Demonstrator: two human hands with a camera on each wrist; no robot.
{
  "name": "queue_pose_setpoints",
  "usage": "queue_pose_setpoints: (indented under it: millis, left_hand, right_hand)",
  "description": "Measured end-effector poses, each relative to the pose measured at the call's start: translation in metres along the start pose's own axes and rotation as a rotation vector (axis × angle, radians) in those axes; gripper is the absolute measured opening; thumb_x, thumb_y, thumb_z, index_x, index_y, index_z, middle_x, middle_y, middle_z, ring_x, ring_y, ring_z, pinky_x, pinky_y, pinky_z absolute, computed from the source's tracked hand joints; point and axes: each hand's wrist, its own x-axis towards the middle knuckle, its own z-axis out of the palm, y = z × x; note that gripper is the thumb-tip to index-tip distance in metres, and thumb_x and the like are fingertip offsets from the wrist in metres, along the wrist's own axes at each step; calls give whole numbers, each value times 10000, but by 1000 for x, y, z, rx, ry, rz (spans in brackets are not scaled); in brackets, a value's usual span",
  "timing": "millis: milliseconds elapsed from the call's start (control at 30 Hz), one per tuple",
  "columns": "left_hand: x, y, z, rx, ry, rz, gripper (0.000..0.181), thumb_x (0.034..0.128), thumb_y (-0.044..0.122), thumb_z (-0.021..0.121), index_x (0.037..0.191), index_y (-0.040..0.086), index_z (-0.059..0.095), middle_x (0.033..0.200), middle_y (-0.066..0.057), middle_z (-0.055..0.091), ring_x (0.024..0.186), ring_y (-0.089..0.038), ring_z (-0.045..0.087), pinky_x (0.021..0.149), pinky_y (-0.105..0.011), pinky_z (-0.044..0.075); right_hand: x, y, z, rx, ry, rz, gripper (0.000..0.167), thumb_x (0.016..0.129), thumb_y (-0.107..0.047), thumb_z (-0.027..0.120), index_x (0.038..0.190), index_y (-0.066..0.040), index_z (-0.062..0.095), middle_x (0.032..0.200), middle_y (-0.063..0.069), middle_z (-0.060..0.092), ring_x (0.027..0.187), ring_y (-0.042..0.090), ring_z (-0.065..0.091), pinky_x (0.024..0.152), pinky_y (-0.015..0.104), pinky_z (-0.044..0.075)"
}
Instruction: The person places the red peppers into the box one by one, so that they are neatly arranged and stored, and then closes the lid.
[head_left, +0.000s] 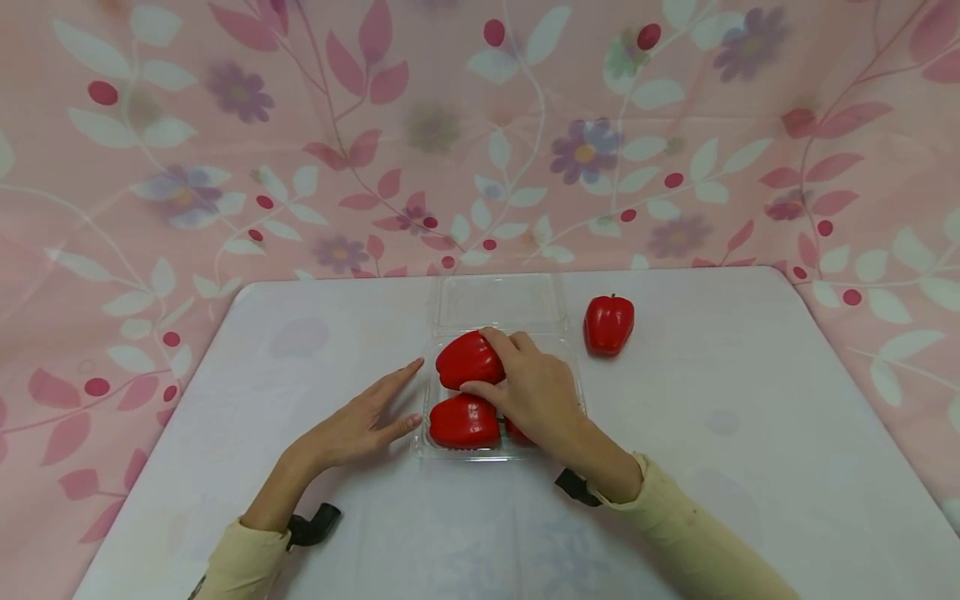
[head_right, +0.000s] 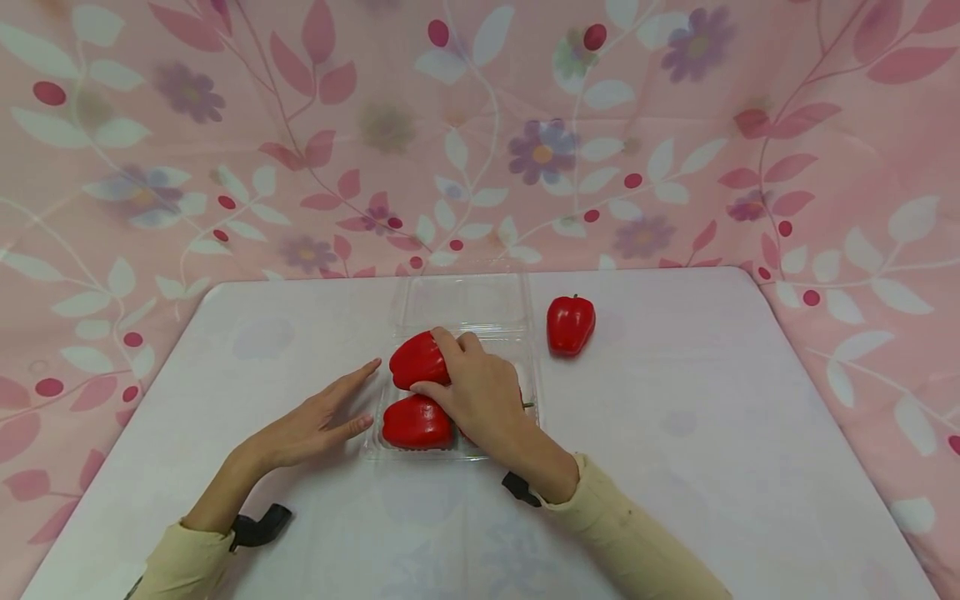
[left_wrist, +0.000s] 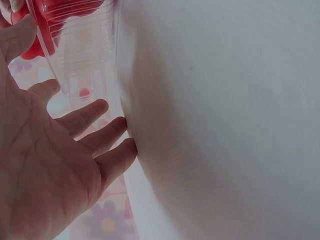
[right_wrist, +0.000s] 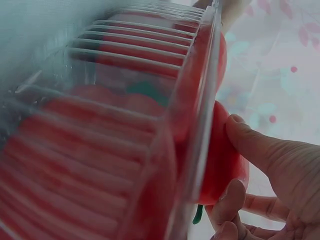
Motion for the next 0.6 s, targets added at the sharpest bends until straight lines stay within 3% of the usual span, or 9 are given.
queue_pose_setpoints:
  millis: [333,600]
  left_hand:
    - [-1,0,0,-10,3,-6,803,929,574,564,1586,346,162,1602,0,247,1450,-279,259,1056,-640,326]
    - [-1,0,0,-13,6,-6,802,931,575,561,1586,347,158,1605,6,241,1451,-279,257,1053,-647,323]
  right_hand:
    - [0,-1,7,-7,-54,-3,576,828,-335,802,1325,-160,568,1095,84,635,854,237,649,712,413,588]
    - [-1,3,6,-41,-134,-13,570,827,-254,807,1325,-128,559,1117,99,661,917,253,663,761,425,582]
